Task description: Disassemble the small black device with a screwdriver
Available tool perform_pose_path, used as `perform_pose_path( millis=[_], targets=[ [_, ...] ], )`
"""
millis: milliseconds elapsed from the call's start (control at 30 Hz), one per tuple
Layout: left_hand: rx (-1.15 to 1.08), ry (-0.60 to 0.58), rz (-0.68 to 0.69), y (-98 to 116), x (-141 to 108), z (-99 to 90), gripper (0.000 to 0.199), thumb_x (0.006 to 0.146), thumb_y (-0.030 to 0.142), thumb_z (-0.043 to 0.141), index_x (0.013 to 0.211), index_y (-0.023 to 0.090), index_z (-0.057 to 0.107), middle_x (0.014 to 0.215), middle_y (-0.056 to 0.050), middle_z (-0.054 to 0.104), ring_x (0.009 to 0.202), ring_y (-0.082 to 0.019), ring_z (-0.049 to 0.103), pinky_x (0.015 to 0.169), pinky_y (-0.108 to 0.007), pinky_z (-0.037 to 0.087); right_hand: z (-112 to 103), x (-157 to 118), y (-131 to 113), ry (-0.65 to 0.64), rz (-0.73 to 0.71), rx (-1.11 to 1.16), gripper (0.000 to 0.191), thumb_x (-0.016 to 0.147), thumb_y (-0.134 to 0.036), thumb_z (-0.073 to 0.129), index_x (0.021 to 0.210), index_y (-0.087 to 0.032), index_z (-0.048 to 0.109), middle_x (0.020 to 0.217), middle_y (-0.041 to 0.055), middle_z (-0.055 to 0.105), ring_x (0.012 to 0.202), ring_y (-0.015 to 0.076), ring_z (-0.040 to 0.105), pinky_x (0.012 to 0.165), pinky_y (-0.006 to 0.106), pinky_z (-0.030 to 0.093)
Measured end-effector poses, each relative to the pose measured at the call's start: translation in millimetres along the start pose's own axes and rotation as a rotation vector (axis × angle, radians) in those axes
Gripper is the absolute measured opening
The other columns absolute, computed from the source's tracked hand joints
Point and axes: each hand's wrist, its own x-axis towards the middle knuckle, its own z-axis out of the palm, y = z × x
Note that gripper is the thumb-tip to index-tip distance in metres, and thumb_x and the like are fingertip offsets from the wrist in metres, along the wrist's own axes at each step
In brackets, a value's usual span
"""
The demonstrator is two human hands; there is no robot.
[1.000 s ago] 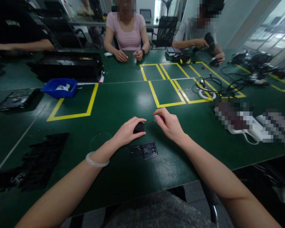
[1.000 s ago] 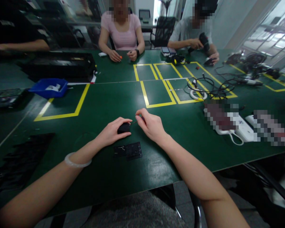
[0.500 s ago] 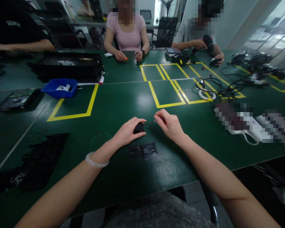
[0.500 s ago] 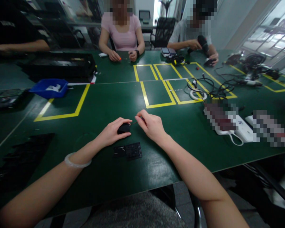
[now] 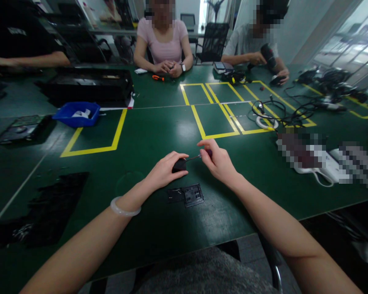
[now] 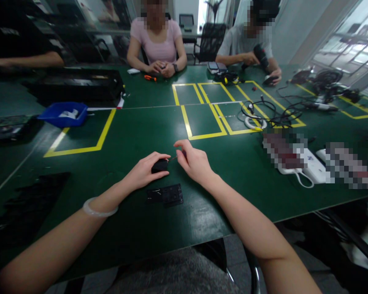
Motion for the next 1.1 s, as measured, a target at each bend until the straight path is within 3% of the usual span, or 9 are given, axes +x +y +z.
perform_pose_path(
  millis=[100, 267, 467, 667, 867, 1100],
  targets=[
    [0.000, 0.003, -0.001, 0.2, 0.0, 0.2, 0.045, 0.089, 0.037, 0.068, 0.129, 0.022, 0.054, 0.117, -0.008, 0.062, 0.111, -0.026, 0.061, 0.096, -0.039, 0.049, 0.3, 0.3, -0.4, 0.006, 0.003, 0.015, 0.020, 0.096, -0.026, 0.045, 0.113, -0.021, 0.054, 0.078, 0.0008, 0.064, 0.066, 0.0151, 0.062, 0.066, 0.026, 0.045],
    [0.000, 0.003, 0.003, 0.1, -0.4, -0.1, 0.045, 0.090, 0.039, 0.067, 0.130, 0.023, 0.054, 0.118, -0.007, 0.062, 0.111, -0.025, 0.062, 0.096, -0.039, 0.049, -0.2, 0.6, 0.0, -0.024, 0.010, 0.002, 0.015, 0.099, -0.034, 0.046, 0.097, -0.023, 0.056, 0.076, 0.0010, 0.064, 0.067, 0.0148, 0.063, 0.066, 0.025, 0.044],
    [-0.001, -0.003, -0.003, -0.5, 0.2, -0.4, 0.045, 0.090, 0.038, 0.067, 0.130, 0.023, 0.054, 0.118, -0.008, 0.061, 0.112, -0.025, 0.061, 0.096, -0.039, 0.049, 0.7, 0.1, -0.8, 0.005, -0.032, -0.006, 0.017, 0.097, -0.027, 0.044, 0.110, -0.021, 0.054, 0.080, 0.0023, 0.065, 0.070, 0.0160, 0.064, 0.066, 0.026, 0.045],
    [-0.006, -0.003, -0.003, 0.3, 0.1, -0.3, 0.044, 0.090, 0.039, 0.067, 0.129, 0.023, 0.055, 0.118, -0.007, 0.062, 0.112, -0.025, 0.061, 0.097, -0.039, 0.049, -1.6, 0.9, -0.5, -0.038, -0.049, -0.046, 0.019, 0.100, -0.036, 0.045, 0.093, -0.022, 0.056, 0.072, -0.0002, 0.062, 0.063, 0.0136, 0.060, 0.062, 0.024, 0.041],
    [0.002, -0.001, 0.003, 0.7, -0.1, -1.1, 0.037, 0.090, 0.040, 0.066, 0.122, 0.023, 0.057, 0.116, -0.007, 0.062, 0.110, -0.026, 0.061, 0.095, -0.039, 0.049, 1.9, 0.2, 1.3, 0.019, -0.045, -0.028, 0.019, 0.098, -0.028, 0.044, 0.112, -0.022, 0.055, 0.082, 0.0026, 0.066, 0.072, 0.0166, 0.064, 0.067, 0.027, 0.046],
    [0.005, 0.004, 0.004, 0.4, 0.5, -1.0, 0.037, 0.090, 0.039, 0.067, 0.120, 0.022, 0.056, 0.116, -0.007, 0.062, 0.109, -0.026, 0.061, 0.095, -0.039, 0.049, -1.4, 2.1, -0.8, -0.024, -0.061, -0.081, 0.020, 0.100, -0.035, 0.045, 0.091, -0.022, 0.058, 0.072, 0.0006, 0.064, 0.063, 0.0139, 0.060, 0.063, 0.025, 0.042]
  ],
)
